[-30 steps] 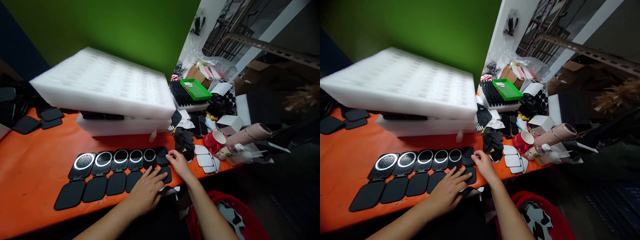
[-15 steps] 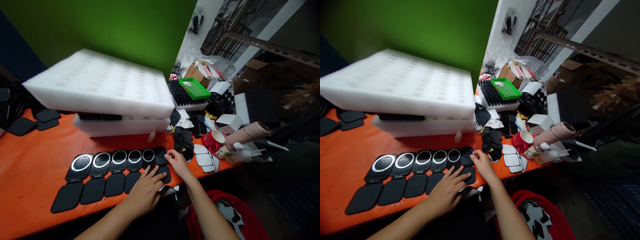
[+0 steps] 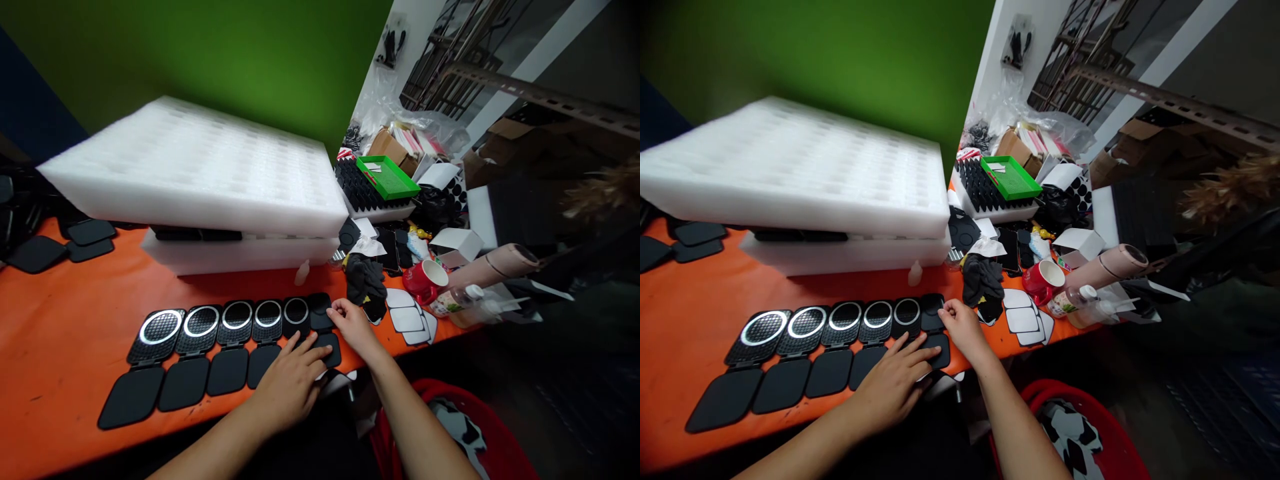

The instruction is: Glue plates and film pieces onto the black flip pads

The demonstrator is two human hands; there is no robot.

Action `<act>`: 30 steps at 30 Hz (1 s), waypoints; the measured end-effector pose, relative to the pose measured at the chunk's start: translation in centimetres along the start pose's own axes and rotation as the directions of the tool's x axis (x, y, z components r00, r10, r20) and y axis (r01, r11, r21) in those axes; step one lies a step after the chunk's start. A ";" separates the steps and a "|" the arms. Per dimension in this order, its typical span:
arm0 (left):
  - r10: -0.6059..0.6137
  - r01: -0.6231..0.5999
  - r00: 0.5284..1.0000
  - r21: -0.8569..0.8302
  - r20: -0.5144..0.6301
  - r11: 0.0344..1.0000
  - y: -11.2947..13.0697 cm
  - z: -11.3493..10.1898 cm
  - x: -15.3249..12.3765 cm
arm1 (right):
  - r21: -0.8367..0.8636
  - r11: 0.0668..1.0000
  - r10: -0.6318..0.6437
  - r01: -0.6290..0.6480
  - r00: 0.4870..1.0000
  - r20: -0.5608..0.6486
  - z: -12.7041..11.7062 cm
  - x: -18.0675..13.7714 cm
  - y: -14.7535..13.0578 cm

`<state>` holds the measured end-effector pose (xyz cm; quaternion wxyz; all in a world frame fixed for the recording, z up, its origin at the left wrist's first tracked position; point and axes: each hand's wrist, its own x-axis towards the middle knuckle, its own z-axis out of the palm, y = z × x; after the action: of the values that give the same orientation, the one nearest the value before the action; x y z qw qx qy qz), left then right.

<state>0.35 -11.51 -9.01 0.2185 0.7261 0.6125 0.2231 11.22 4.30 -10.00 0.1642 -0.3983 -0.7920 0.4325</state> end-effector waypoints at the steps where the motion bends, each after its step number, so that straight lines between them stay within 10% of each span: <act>1: 0.002 -0.002 1.000 -0.002 0.000 1.000 0.0 0.0 0.0 | -0.002 1.000 -0.001 0.001 1.000 -0.007 0.0 0.0 0.0; 30: 0.014 -0.014 1.000 -0.059 0.012 0.998 0.3 -1.0 0.3 | -0.111 0.994 0.019 -0.022 0.999 -0.027 -0.2 -0.4 -0.1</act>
<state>0.05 -11.18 -8.00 0.2420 0.7250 0.5992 0.2382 11.48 4.05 -9.78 0.1476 -0.4206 -0.8086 0.3839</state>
